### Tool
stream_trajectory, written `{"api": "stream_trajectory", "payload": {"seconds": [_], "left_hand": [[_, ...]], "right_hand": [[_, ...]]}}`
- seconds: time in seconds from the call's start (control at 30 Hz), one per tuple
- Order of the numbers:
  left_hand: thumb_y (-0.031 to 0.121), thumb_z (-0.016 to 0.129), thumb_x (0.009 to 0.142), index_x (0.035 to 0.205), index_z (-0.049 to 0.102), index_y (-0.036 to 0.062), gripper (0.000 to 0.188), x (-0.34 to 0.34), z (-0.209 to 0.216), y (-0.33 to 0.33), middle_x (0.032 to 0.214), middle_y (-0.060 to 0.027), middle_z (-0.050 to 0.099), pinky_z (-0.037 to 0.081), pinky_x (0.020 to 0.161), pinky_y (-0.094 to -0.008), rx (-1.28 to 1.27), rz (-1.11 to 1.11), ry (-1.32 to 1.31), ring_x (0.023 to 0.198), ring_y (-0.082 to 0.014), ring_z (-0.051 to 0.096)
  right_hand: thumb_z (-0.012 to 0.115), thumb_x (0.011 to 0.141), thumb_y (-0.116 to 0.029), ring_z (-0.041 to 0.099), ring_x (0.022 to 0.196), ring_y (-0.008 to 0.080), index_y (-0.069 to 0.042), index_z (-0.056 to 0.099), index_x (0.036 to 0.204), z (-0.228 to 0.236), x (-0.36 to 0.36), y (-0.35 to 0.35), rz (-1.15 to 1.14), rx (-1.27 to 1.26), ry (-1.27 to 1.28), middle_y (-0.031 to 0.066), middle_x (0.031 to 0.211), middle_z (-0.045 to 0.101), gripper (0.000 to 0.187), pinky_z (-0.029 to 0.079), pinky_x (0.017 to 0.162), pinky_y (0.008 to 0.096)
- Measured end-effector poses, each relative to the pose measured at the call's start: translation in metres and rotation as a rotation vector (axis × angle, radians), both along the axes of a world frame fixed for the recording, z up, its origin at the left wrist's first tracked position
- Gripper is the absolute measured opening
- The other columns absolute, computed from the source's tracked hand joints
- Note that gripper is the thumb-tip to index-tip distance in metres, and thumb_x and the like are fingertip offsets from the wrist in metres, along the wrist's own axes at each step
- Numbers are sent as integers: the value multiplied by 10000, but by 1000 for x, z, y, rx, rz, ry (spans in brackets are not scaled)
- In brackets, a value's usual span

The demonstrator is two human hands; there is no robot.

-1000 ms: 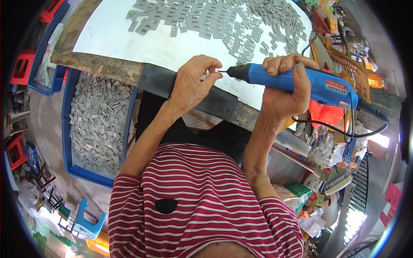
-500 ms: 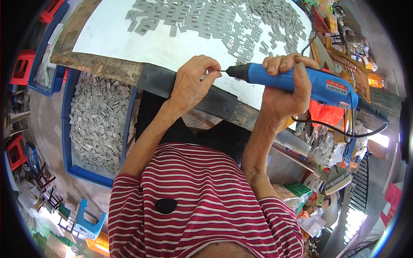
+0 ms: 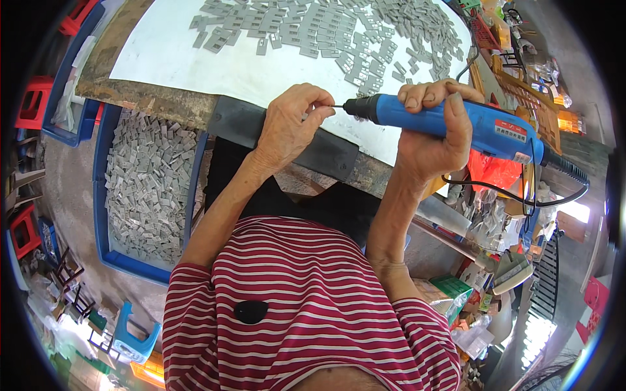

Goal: Using an electric screwdriver to assemble or process small metal hardware components at a workbench.

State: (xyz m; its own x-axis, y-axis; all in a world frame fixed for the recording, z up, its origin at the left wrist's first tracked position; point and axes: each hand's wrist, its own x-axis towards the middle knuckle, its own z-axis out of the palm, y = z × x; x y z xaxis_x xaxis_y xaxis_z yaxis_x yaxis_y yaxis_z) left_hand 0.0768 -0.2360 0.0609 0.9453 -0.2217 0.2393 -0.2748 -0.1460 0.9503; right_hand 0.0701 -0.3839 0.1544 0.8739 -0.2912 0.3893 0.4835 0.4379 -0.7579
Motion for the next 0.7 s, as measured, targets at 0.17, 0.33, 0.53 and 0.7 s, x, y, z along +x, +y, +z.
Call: {"api": "stream_trajectory", "payload": {"seconds": [0.17,0.33,0.53,0.7], "left_hand": [[65,628,760,858,596,7,118,0,0,0,780,-86,578,466,635,-296,1,1,5,698,-189,568],[61,626,759,852,596,6,112,0,0,0,768,-85,577,463,626,-296,11,-3,1,689,-190,565],[51,623,757,843,595,3,103,-2,-1,0,749,-81,568,456,603,-297,14,-2,-19,671,-191,553],[47,625,752,843,594,2,106,-3,0,0,753,-82,569,463,605,-298,21,-3,-22,680,-192,556]], "right_hand": [[546,768,-51,531,538,247,-6,463,983,0,1,1,2,-4,-1,130,653,518,235,433,598,405],[541,767,-42,527,534,243,-2,458,987,1,1,2,-7,-19,-6,132,649,516,238,440,585,395],[537,766,-39,525,535,236,3,451,992,-1,-1,4,6,-29,-11,136,646,515,245,447,576,379],[534,765,-38,525,538,235,4,450,987,-1,-2,3,0,-27,-8,136,646,514,241,446,578,384]]}}
